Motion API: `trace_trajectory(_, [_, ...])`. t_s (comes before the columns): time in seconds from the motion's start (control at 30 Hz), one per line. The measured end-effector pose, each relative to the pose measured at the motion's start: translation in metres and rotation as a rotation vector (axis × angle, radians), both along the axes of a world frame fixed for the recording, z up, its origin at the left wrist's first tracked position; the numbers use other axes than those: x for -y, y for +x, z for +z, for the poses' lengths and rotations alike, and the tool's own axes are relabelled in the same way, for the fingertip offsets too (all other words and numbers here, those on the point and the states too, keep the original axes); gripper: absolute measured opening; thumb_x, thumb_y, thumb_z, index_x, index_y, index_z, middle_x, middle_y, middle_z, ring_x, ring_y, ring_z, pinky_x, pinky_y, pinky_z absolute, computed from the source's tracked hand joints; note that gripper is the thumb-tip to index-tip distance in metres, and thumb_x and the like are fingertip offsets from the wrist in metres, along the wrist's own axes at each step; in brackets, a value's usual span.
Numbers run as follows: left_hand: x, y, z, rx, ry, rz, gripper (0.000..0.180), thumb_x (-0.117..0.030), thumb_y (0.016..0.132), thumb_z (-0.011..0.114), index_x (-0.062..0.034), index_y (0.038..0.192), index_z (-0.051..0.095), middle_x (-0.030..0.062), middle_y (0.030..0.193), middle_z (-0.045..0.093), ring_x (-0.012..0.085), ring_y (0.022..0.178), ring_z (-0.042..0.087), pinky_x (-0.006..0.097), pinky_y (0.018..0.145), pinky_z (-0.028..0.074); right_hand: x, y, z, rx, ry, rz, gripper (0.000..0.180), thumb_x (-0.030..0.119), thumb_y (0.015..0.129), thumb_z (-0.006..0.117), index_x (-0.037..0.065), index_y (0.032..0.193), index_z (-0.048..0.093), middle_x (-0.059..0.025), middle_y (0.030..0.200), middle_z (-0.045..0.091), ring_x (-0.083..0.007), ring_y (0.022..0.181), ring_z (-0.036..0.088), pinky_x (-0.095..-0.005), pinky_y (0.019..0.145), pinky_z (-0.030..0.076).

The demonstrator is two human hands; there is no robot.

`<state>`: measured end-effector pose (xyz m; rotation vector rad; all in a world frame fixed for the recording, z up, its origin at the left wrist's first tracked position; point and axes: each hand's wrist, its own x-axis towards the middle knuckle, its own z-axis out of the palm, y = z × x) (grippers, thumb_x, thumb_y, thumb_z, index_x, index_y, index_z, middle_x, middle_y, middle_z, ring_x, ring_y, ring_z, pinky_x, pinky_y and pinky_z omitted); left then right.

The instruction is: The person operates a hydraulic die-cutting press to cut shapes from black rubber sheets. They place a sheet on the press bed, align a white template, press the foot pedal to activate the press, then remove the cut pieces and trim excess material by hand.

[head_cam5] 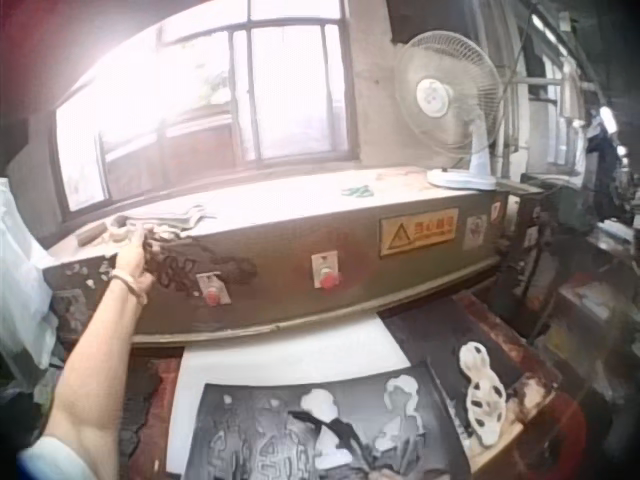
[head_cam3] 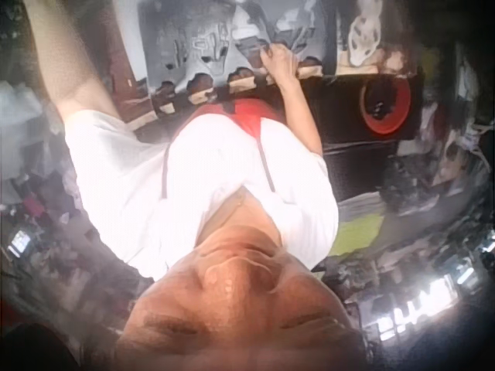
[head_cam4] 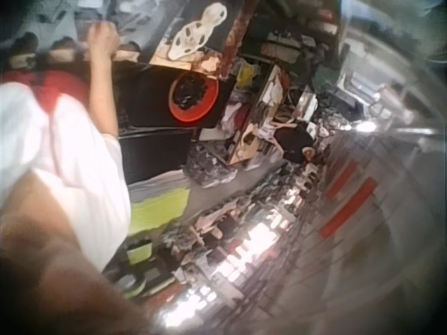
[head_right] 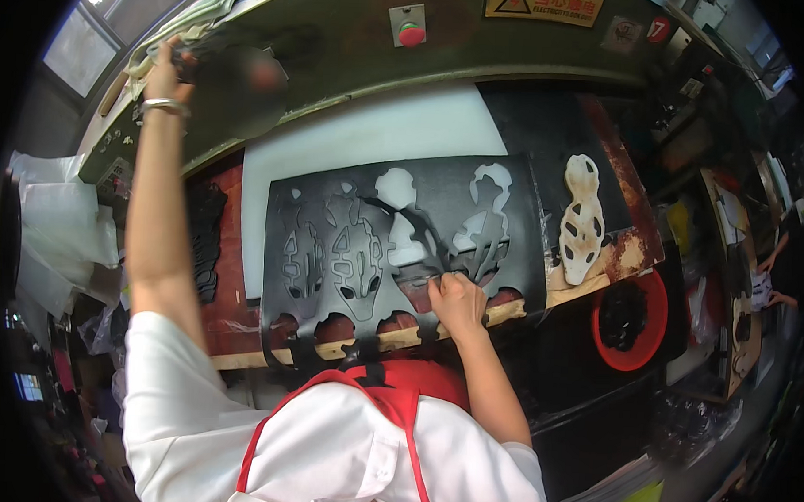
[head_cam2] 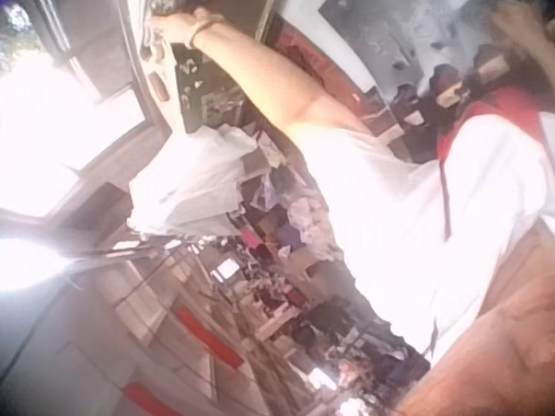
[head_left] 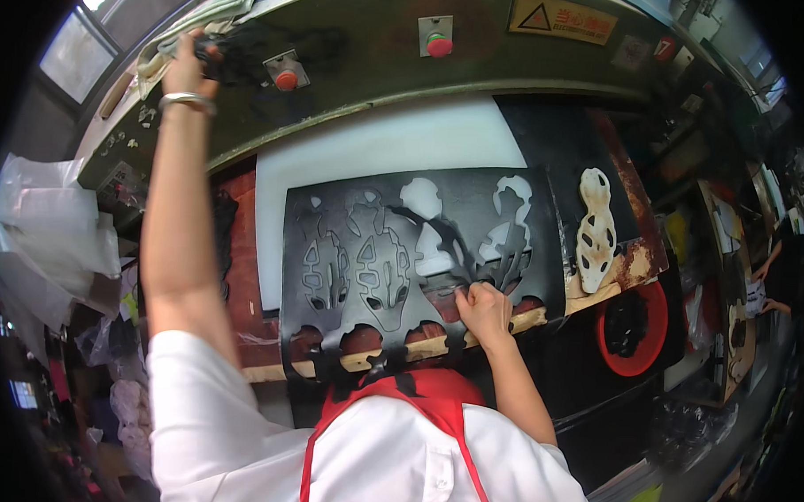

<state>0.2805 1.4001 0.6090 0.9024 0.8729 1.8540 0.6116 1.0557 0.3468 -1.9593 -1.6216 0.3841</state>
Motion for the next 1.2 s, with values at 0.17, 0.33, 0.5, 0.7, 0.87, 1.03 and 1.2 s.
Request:
trace_trajectory(0.17, [0.017,-0.030,0.050,-0.564,0.056,-0.039,0.029,-0.033,0.095,0.058,-0.0092,0.108,0.066,0.0076,0.087,0.064,0.0128,0.068,0.057,0.025,0.064,0.051,0.007,-0.011,0.050,0.321,0.237,0.006,0.031,0.023,0.070,0.077,0.004,0.087,0.059,-0.0145,0.092,0.061,-0.0336,0.084,0.058,-0.0420,0.070,0.049])
trace_trajectory(0.33, [0.124,0.042,-0.078,-1.210,0.418,-0.082,0.016,-0.008,0.078,0.067,-0.0077,0.094,0.064,0.0067,0.097,0.063,0.0195,0.077,0.059,0.033,0.072,0.049,-0.005,-0.034,0.044,-0.226,-0.265,0.355,0.032,0.032,0.078,0.073,0.002,0.080,0.063,-0.0119,0.073,0.059,-0.0287,0.069,0.060,-0.0393,0.063,0.048])
trace_trajectory(0.5, [0.281,0.081,-0.230,-1.136,0.584,-0.619,0.022,-0.003,0.073,0.070,-0.0078,0.095,0.066,0.0119,0.103,0.059,0.0308,0.092,0.058,0.039,0.085,0.046,-0.043,-0.034,-0.008,-1.169,-0.827,0.398,0.072,0.062,0.096,0.030,0.004,0.077,0.067,-0.0045,0.073,0.057,-0.0125,0.074,0.052,-0.0286,0.056,0.047])
trace_trajectory(0.7, [0.294,0.065,-0.260,-1.227,0.531,-0.603,0.029,-0.025,0.079,0.072,-0.0065,0.100,0.065,0.0103,0.101,0.059,0.0269,0.084,0.056,0.036,0.074,0.046,-0.044,-0.036,-0.030,-1.588,-0.846,0.389,0.070,0.057,0.099,0.025,0.004,0.066,0.057,-0.0060,0.071,0.060,-0.0138,0.067,0.056,-0.0268,0.054,0.047])
trace_trajectory(0.87, [0.237,0.075,-0.218,-0.341,-0.630,-0.234,0.031,-0.036,0.097,0.053,-0.0058,0.095,0.062,0.0067,0.082,0.064,0.0183,0.071,0.060,0.036,0.071,0.051,-0.029,-0.048,0.008,-1.052,-0.521,0.366,0.051,0.043,0.098,0.044,0.000,0.076,0.061,-0.0070,0.075,0.065,-0.0176,0.063,0.060,-0.0278,0.057,0.048])
trace_trajectory(1.03, [0.165,0.017,-0.187,0.093,-0.387,-0.526,0.023,-0.024,0.092,0.063,-0.0032,0.102,0.064,0.0073,0.092,0.066,0.0167,0.077,0.065,0.029,0.070,0.053,-0.014,-0.057,0.065,0.049,0.146,0.218,0.022,0.019,0.076,0.073,0.001,0.083,0.063,-0.0122,0.072,0.063,-0.0254,0.063,0.061,-0.0355,0.059,0.048])
trace_trajectory(1.2, [0.214,0.054,-0.205,0.095,-0.576,-0.756,0.024,-0.022,0.091,0.064,-0.0016,0.104,0.064,0.0059,0.095,0.066,0.0140,0.081,0.062,0.027,0.072,0.052,-0.032,-0.099,0.066,-0.419,-0.032,0.177,0.032,0.030,0.083,0.069,0.002,0.094,0.058,-0.0141,0.078,0.066,-0.0301,0.068,0.065,-0.0383,0.064,0.051])
